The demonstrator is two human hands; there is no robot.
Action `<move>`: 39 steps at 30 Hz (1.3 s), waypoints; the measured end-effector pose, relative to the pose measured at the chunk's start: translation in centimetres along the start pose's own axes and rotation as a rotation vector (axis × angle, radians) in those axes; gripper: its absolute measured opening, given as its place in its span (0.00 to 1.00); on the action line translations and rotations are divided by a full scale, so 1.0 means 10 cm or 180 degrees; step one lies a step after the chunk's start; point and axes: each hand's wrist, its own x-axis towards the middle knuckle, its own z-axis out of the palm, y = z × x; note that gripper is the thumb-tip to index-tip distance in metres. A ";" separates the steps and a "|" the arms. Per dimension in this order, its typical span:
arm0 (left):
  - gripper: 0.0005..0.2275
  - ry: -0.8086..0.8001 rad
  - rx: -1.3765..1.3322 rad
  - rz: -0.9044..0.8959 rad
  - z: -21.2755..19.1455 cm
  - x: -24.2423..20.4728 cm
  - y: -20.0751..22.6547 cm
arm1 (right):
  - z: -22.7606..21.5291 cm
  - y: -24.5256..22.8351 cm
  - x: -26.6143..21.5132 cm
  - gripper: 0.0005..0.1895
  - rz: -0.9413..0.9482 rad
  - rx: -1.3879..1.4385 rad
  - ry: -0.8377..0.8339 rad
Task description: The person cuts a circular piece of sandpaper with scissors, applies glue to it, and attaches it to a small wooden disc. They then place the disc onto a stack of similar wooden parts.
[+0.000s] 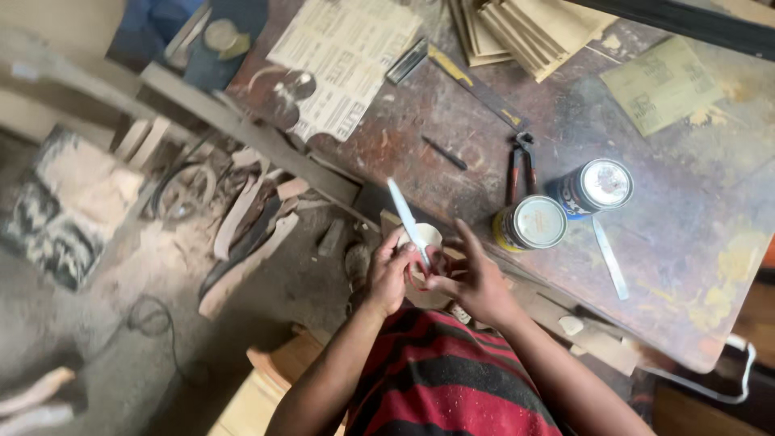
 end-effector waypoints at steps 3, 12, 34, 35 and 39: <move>0.19 -0.0491 -0.0396 -0.0300 -0.20 0.42 0.08 | 0.25 -0.15 0.56 0.61 0.0394 -0.0461 0.0153; 0.18 -0.0674 0.2219 0.0462 -1.40 1.87 0.80 | 0.59 -0.02 1.60 0.33 0.1341 0.0401 0.0435; 0.30 0.0042 0.5125 0.1080 -2.67 3.59 1.90 | 1.81 -0.41 3.49 0.46 0.0191 -0.3080 0.0279; 0.35 0.0051 0.5200 0.1012 -2.70 3.68 1.98 | 1.80 -0.39 3.54 0.48 0.0406 -0.3161 0.0136; 0.49 -0.0228 0.5478 -0.0139 -2.79 4.00 2.05 | 1.64 -0.27 3.68 0.34 0.0267 -0.3021 0.0322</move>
